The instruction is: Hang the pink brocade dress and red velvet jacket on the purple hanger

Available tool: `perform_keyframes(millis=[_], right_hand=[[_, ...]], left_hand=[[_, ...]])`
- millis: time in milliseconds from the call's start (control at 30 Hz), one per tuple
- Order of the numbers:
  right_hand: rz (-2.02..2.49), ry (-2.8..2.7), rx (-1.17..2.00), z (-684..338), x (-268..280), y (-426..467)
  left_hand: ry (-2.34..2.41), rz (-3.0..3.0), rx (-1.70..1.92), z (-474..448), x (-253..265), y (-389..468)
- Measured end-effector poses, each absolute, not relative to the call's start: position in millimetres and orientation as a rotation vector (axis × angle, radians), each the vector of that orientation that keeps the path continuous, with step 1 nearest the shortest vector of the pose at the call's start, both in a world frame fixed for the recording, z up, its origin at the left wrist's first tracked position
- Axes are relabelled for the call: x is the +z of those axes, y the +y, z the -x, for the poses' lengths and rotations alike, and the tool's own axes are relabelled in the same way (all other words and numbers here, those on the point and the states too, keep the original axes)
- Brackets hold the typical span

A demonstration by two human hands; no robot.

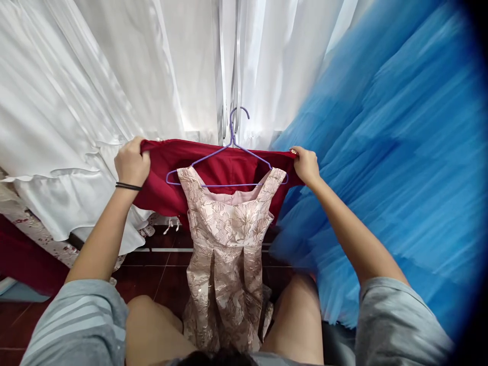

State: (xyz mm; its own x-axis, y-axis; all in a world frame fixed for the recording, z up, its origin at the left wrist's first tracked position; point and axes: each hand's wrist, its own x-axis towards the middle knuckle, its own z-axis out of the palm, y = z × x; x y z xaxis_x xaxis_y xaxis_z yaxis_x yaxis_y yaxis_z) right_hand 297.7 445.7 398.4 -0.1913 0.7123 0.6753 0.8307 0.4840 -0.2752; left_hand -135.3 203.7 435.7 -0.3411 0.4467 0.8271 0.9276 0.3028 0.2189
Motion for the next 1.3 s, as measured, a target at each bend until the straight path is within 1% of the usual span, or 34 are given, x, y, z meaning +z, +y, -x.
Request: perform_keyframes(millis=[100, 200, 267, 333, 400, 500, 533, 600, 667, 733, 800, 867, 967, 1000, 1067, 1133, 1167, 1300], right_hand=[[1.414, -1.98, -0.368, -302.1, 392.9, 395.8], [1.564, -2.04, -0.559, -289.9, 371.2, 337.2], [1.642, -2.164, -0.541, -273.8, 357.3, 305.1], [1.662, -2.299, -0.39, -256.9, 353.6, 286.0], [1.576, -2.355, -0.182, -243.3, 364.5, 281.4], [1.165, -2.267, 0.041, -225.3, 395.1, 293.3], [1.019, -2.199, 0.088, -218.0, 402.6, 299.2], [0.84, -2.086, 0.185, -200.7, 405.9, 310.1], [0.864, -2.106, 0.314, -185.0, 393.6, 315.8], [0.952, -2.27, 0.439, -178.0, 374.6, 314.5], [0.972, -2.458, 0.438, -182.5, 359.1, 308.1], [0.915, -2.604, 0.246, -193.5, 350.7, 301.2], [0.905, -2.747, -0.157, -205.1, 345.5, 298.8], [0.94, -2.774, -0.248, -205.8, 344.6, 300.2], [1.021, -2.809, -0.326, -204.9, 345.8, 303.8], [1.023, -2.812, -0.304, -205.3, 355.0, 305.1], [0.965, -2.801, -0.255, -206.6, 363.2, 304.4], [0.538, -2.575, 0.149, -204.2, 400.8, 299.9]], left_hand=[[-1.992, 1.144, -0.765, 93.5, 431.7, 167.2], [-2.168, 1.213, -0.665, 37.1, 393.6, 147.7], [-2.301, 1.451, -0.584, 1.2, 363.8, 149.9], [-2.386, 1.64, -0.567, -25.5, 343.8, 163.0], [-2.343, 1.762, -0.809, -39.2, 340.6, 183.0], [-2.031, 1.735, -1.422, -39.8, 358.9, 219.1], [-1.93, 1.687, -1.56, -37.5, 365.2, 231.3], [-1.865, 1.665, -1.656, -32.8, 368.8, 253.1], [-2.008, 1.782, -1.554, -29.3, 358.7, 266.4], [-2.214, 1.95, -1.34, -26.2, 342.2, 267.0], [-2.274, 2.063, -1.166, -22.3, 331.6, 256.9], [-2.12, 2.076, -1.038, -17.5, 334.3, 244.4], [-1.698, 2.034, -0.788, -9.8, 359.0, 239.9], [-1.576, 2.05, -0.699, -7.1, 369.2, 243.9], [-1.443, 2.135, -0.544, -1.9, 387.6, 257.2], [-1.421, 2.207, -0.452, 2.4, 401.6, 270.4], [-1.429, 2.215, -0.467, 3.9, 407.1, 275.0], [-1.463, 2.148, -0.745, 4.3, 418.9, 281.1]])
